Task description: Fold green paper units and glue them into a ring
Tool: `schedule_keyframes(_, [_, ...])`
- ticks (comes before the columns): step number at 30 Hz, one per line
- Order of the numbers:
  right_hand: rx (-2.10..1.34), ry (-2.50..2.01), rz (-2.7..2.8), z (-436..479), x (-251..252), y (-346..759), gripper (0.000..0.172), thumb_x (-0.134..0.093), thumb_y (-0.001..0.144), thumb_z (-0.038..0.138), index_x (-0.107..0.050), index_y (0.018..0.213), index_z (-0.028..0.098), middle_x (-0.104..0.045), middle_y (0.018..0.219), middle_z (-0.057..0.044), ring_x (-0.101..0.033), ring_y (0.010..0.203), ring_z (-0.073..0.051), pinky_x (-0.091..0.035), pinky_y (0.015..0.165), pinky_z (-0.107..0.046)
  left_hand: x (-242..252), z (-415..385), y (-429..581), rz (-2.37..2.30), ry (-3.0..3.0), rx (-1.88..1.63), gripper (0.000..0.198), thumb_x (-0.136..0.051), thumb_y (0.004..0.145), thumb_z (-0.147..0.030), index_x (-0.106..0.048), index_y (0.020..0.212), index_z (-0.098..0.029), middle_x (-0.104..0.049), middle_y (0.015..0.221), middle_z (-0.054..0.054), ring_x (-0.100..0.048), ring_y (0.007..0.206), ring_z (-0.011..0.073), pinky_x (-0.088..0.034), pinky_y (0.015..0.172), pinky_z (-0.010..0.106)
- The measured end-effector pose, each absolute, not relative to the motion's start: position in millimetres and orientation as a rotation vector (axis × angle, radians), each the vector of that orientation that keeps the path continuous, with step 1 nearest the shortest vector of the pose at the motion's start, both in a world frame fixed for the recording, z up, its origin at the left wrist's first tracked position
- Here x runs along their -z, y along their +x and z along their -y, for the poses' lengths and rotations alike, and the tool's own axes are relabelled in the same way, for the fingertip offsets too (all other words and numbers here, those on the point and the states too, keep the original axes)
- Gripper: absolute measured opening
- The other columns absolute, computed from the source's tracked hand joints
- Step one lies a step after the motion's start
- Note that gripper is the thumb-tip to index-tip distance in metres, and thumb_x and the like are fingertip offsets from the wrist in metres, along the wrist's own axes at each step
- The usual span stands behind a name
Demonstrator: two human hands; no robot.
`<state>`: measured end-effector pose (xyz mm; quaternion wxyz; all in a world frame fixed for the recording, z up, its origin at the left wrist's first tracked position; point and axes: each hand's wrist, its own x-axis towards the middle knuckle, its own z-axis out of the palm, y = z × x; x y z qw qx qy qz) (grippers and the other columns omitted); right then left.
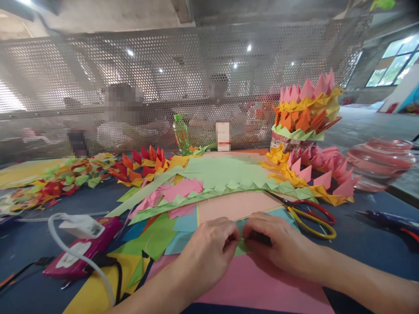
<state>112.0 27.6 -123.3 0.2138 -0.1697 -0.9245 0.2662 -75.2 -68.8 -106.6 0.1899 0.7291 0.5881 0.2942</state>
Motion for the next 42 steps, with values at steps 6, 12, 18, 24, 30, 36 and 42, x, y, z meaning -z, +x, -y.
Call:
schedule_keyframes(6, [-0.742,-0.380,2.551,-29,124,112,0.018,-0.059,0.085,0.002,-0.059,0.085,0.020,-0.060,0.081,0.002,-0.055,0.076,-0.013,-0.040,0.070,-0.021,106,67,-77,-1.594,2.091,-0.822,0.023,-0.052,0.074,0.006,-0.053,0.073,-0.017,-0.053,0.073,-0.003,-0.049,0.067,0.0103,-0.033,0.062,0.022])
schedule_keyframes(12, [-0.732,-0.326,2.578,-30,123,113,0.019,-0.055,0.087,0.001,-0.061,0.088,0.019,-0.060,0.084,-0.001,-0.056,0.079,-0.014,-0.041,0.071,-0.023,107,69,-79,-1.589,2.179,-0.723,0.021,-0.049,0.079,0.004,-0.053,0.077,-0.017,-0.054,0.080,-0.002,-0.052,0.075,0.0125,-0.037,0.068,0.024])
schedule_keyframes(18, [-0.637,-0.223,2.648,-30,118,113,0.019,-0.053,0.087,0.001,-0.063,0.087,0.017,-0.062,0.085,-0.004,-0.057,0.083,-0.018,-0.042,0.070,-0.026,104,73,-78,-1.603,2.349,-0.521,0.019,-0.047,0.090,-0.002,-0.054,0.081,-0.017,-0.056,0.085,0.000,-0.054,0.080,0.0154,-0.041,0.072,0.027])
schedule_keyframes(24, [-0.546,-0.184,2.738,-29,115,116,0.021,-0.053,0.087,0.001,-0.065,0.094,0.017,-0.062,0.091,-0.005,-0.057,0.084,-0.018,-0.043,0.071,-0.027,103,74,-79,-1.620,2.392,-0.418,0.018,-0.047,0.091,-0.002,-0.055,0.086,-0.018,-0.057,0.090,0.000,-0.055,0.083,0.0164,-0.044,0.075,0.029])
schedule_keyframes(30, [-0.446,-0.152,2.788,-28,112,116,0.034,-0.049,0.078,-0.005,-0.067,0.094,0.018,-0.063,0.090,-0.005,-0.058,0.082,-0.018,-0.045,0.070,-0.026,97,75,-75,-1.590,2.496,-0.283,0.018,-0.049,0.091,-0.001,-0.057,0.084,-0.015,-0.059,0.087,0.002,-0.055,0.083,0.0184,-0.046,0.073,0.031])
schedule_keyframes(36, [-0.285,-0.105,2.830,-30,114,118,0.031,-0.047,0.072,-0.002,-0.066,0.087,0.016,-0.064,0.088,-0.008,-0.056,0.078,-0.020,-0.046,0.068,-0.031,86,78,-70,-1.579,2.535,-0.173,0.020,-0.050,0.088,0.000,-0.061,0.093,-0.015,-0.060,0.094,0.005,-0.055,0.087,0.0199,-0.047,0.075,0.031])
schedule_keyframes(42, [-0.224,-0.072,2.782,-30,117,119,0.028,-0.044,0.081,0.002,-0.067,0.088,0.017,-0.065,0.088,-0.008,-0.056,0.078,-0.020,-0.048,0.070,-0.032,86,81,-71,-1.592,2.608,-0.077,0.020,-0.055,0.079,0.003,-0.062,0.086,-0.015,-0.061,0.088,0.005,-0.055,0.087,0.0219,-0.046,0.073,0.032])
